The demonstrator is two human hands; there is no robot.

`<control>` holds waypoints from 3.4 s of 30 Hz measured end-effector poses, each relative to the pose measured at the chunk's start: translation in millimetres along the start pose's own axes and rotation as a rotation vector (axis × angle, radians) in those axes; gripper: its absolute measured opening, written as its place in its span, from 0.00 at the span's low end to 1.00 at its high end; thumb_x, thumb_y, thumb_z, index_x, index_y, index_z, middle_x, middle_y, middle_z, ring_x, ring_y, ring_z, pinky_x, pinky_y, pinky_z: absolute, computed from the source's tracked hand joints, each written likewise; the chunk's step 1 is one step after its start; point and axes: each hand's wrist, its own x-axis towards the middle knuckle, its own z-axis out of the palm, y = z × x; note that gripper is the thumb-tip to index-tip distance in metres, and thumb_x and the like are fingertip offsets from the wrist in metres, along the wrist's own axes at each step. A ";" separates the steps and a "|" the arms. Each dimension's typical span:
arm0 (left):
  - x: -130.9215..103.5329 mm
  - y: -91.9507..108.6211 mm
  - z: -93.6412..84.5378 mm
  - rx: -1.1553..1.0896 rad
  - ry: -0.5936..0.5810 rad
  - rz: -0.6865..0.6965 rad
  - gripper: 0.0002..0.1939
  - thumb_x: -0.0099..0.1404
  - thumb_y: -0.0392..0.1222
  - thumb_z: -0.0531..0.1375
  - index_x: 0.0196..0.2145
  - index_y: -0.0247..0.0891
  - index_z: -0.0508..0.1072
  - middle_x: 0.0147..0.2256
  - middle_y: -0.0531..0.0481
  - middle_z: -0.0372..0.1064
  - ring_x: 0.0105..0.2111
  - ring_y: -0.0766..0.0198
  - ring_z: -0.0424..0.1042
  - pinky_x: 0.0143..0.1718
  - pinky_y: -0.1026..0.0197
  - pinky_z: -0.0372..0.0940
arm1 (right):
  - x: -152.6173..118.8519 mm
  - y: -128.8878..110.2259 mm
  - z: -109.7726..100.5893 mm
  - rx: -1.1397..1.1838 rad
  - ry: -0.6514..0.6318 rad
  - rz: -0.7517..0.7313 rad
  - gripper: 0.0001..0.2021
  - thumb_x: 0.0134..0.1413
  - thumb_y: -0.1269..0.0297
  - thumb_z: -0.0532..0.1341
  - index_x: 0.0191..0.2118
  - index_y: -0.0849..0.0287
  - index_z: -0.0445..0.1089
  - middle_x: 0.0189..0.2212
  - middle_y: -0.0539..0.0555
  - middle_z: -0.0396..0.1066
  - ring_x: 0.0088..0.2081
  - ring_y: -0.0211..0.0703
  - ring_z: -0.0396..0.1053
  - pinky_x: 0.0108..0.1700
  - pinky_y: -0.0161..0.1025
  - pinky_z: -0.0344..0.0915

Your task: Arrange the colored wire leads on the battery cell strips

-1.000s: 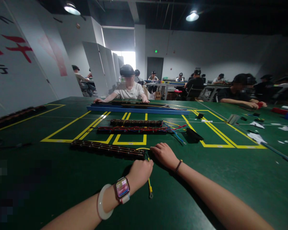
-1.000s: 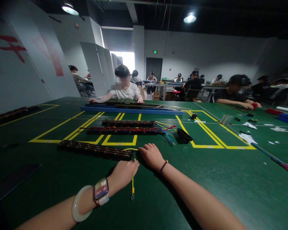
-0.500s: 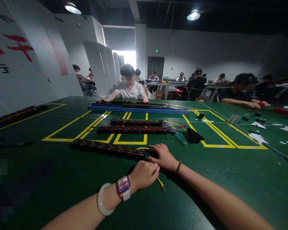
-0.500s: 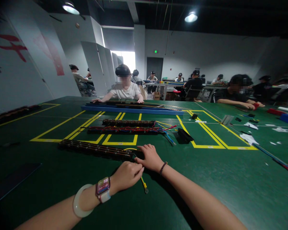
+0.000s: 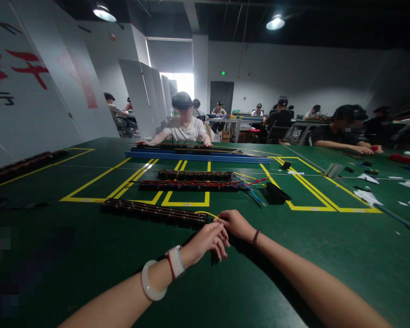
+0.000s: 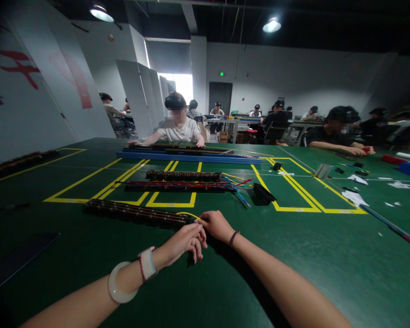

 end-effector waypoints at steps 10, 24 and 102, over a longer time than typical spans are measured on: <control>0.8 2.1 -2.2 -0.293 -0.020 -0.132 0.17 0.64 0.52 0.47 0.40 0.33 0.58 0.32 0.43 0.68 0.25 0.63 0.71 0.28 0.61 0.64 | -6.3 -13.4 -4.2 -0.317 0.091 -0.089 0.10 0.57 0.63 0.55 0.29 0.60 0.70 0.27 0.51 0.71 0.32 0.37 0.65 0.37 0.35 0.50; 6.7 -6.6 -7.6 -0.426 0.016 -0.082 0.15 0.67 0.48 0.44 0.42 0.32 0.58 0.30 0.42 0.70 0.27 0.61 0.73 0.28 0.63 0.62 | -11.6 -28.1 -11.1 -0.562 0.092 -0.185 0.11 0.57 0.66 0.53 0.26 0.59 0.67 0.25 0.51 0.67 0.30 0.38 0.60 0.37 0.37 0.47; -8.8 -8.4 -4.6 0.715 0.485 0.311 0.12 0.55 0.43 0.58 0.18 0.39 0.62 0.16 0.57 0.43 0.32 0.50 0.65 0.44 0.46 0.54 | -3.7 -2.3 -6.5 -0.579 0.101 -0.239 0.13 0.60 0.67 0.50 0.48 0.58 0.65 0.34 0.56 0.66 0.38 0.42 0.61 0.42 0.39 0.54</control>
